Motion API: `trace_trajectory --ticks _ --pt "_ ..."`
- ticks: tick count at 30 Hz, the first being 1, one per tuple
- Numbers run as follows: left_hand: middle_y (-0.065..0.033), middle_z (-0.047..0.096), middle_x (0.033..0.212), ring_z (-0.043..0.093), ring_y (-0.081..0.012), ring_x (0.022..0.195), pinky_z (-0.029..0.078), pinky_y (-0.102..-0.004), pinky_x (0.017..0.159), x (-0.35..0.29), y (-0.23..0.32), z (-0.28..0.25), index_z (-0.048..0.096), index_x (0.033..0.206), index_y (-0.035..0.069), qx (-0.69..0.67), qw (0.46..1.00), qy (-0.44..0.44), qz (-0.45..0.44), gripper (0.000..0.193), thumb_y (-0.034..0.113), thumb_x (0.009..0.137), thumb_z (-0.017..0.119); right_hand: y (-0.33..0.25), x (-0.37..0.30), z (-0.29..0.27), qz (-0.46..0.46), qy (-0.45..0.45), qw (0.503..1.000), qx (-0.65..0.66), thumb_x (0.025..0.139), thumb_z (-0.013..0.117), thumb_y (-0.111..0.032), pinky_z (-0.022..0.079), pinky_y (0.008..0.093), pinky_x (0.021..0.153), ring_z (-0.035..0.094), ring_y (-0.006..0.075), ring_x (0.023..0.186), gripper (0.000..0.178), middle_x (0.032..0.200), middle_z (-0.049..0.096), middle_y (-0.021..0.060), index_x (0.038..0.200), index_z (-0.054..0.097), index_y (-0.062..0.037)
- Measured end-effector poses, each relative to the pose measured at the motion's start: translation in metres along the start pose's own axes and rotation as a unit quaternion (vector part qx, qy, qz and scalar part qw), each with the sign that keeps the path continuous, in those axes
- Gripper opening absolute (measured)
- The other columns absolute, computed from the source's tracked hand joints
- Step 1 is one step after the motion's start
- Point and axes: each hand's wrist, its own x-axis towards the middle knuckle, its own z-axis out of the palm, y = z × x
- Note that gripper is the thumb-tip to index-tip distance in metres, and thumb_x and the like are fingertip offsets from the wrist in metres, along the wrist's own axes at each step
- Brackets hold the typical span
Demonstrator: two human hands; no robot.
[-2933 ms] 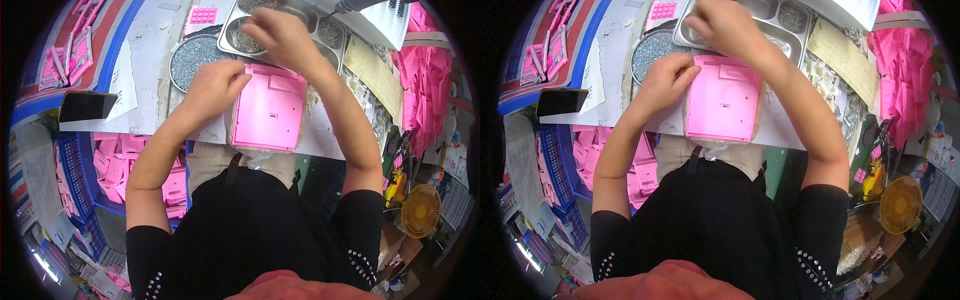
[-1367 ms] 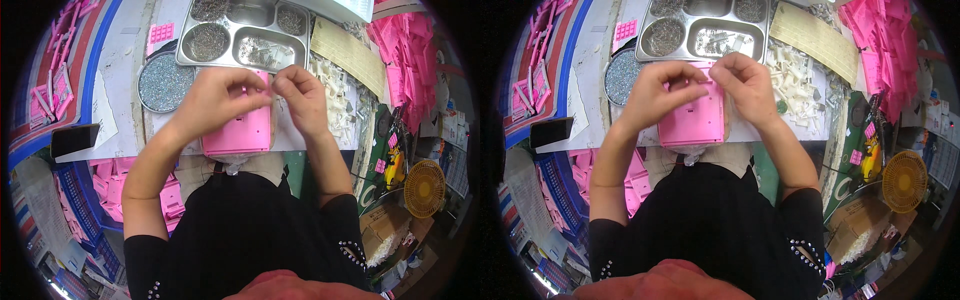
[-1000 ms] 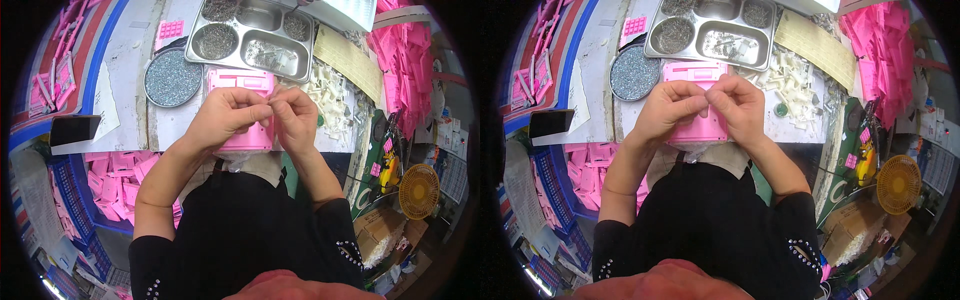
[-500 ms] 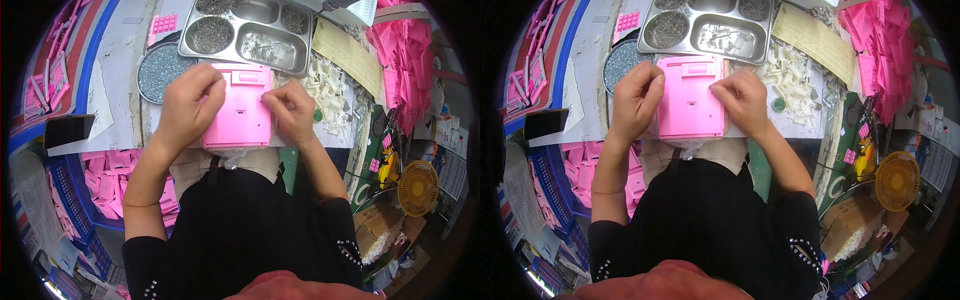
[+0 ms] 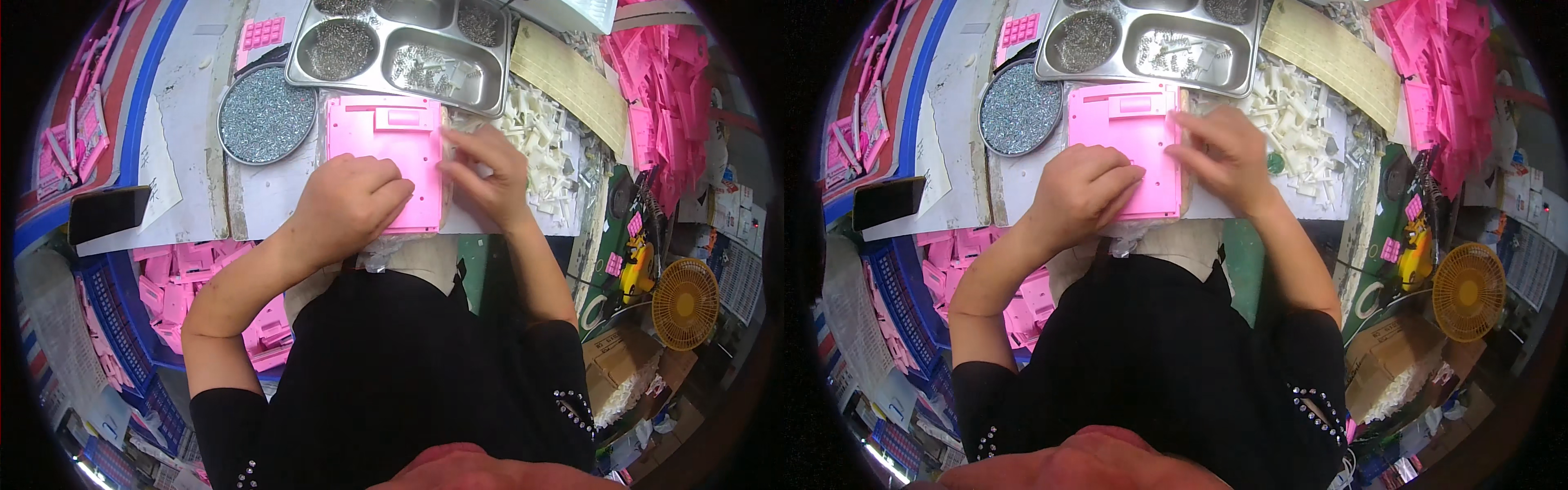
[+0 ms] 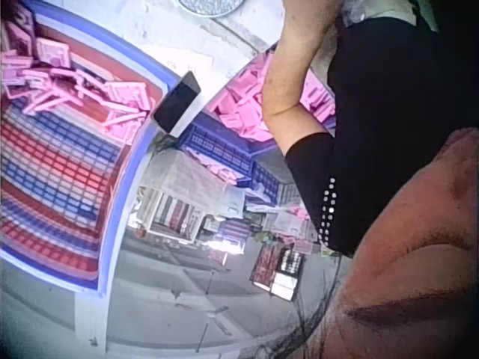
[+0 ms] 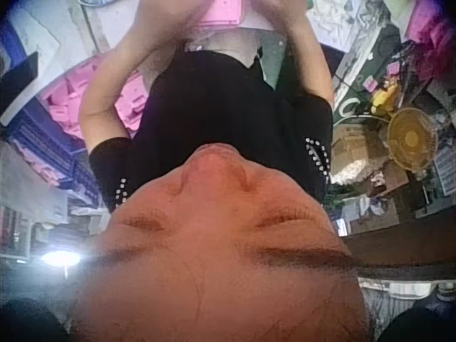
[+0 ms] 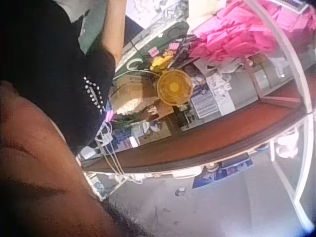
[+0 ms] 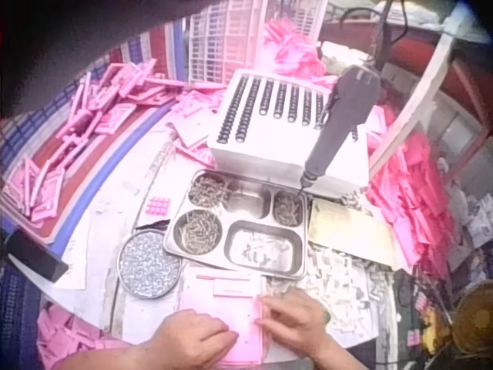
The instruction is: Assembling electronic components and soldering wires inside a pink toy housing at a factory workbench.
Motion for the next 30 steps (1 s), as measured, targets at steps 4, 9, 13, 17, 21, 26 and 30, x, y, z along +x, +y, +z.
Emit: trace_trajectory --ticks 4,9,13,17,21,26,30 --pt "-0.0063 0.066 0.09 0.067 -0.0221 0.077 0.05 -0.0363 0.062 0.003 -0.002 0.011 0.072 0.099 0.005 0.036 0.997 -0.026 0.055 0.024 0.01 0.076 0.071 0.006 -0.014 -0.018 0.057 0.06 0.997 0.007 0.077 0.086 -0.007 0.043 0.0286 0.063 0.054 0.0148 0.068 0.036 0.073 0.062 0.0034 0.112 0.077 -0.0059" --pt "-0.002 0.055 0.082 0.059 -0.0167 0.072 0.045 -0.032 0.058 0.008 -0.004 0.015 0.064 0.088 0.008 0.069 0.991 -0.017 0.112 0.015 0.016 0.075 0.063 0.006 -0.022 -0.023 0.064 0.071 0.995 0.014 0.078 0.085 -0.006 0.042 0.028 0.06 0.053 0.0135 0.066 0.036 0.073 0.062 0.0029 0.113 0.077 -0.0063" --pt "-0.0017 0.054 0.082 0.057 -0.0156 0.071 0.043 -0.0301 0.056 0.012 -0.002 0.013 0.064 0.085 0.008 0.093 0.985 -0.032 0.142 0.014 0.017 0.074 0.063 0.007 -0.021 -0.026 0.055 0.078 0.995 0.004 0.079 0.084 -0.006 0.042 0.0275 0.058 0.053 0.013 0.064 0.036 0.072 0.062 0.0023 0.114 0.077 -0.0071" --pt "-0.0016 0.054 0.082 0.054 -0.0163 0.069 0.042 -0.0298 0.056 0.011 0.003 0.012 0.066 0.083 0.008 0.12 0.978 -0.081 0.152 0.014 0.017 0.073 0.063 0.005 -0.014 -0.031 0.042 0.076 0.996 -0.009 0.079 0.084 -0.006 0.042 0.0273 0.058 0.053 0.0129 0.064 0.037 0.072 0.063 0.0024 0.116 0.077 -0.0077" --pt "-0.0024 0.054 0.082 0.054 -0.0168 0.068 0.043 -0.0327 0.059 0.013 0.011 0.005 0.068 0.086 0.008 0.15 0.975 -0.091 0.137 0.015 0.017 0.075 0.063 0.002 -0.008 -0.036 0.022 0.078 0.996 -0.028 0.079 0.083 -0.005 0.043 0.0279 0.059 0.053 0.0136 0.063 0.037 0.073 0.063 0.0028 0.116 0.077 -0.0078" --pt "-0.0111 0.071 0.092 0.069 -0.0254 0.081 0.052 -0.0367 0.07 0.007 -0.04 -0.043 0.073 0.102 0.002 0.147 0.986 0.074 -0.004 0.016 0.008 0.087 0.071 0.016 -0.002 -0.057 0.005 0.12 0.991 -0.053 0.081 0.083 -0.005 0.046 0.0264 0.062 0.057 0.0108 0.069 0.035 0.075 0.066 0.0021 0.116 0.076 -0.0052" --pt "-0.0076 0.07 0.091 0.066 -0.0298 0.086 0.047 -0.0425 0.076 -0.021 -0.1 -0.062 0.074 0.089 0.006 0.191 0.952 0.018 -0.239 0.013 0.017 0.085 0.076 0.043 0.073 -0.072 -0.015 0.259 0.964 0.059 0.095 0.071 -0.01 0.055 0.0315 0.083 0.066 0.0197 0.078 0.04 0.106 0.069 0.0142 0.133 0.064 0.0011"
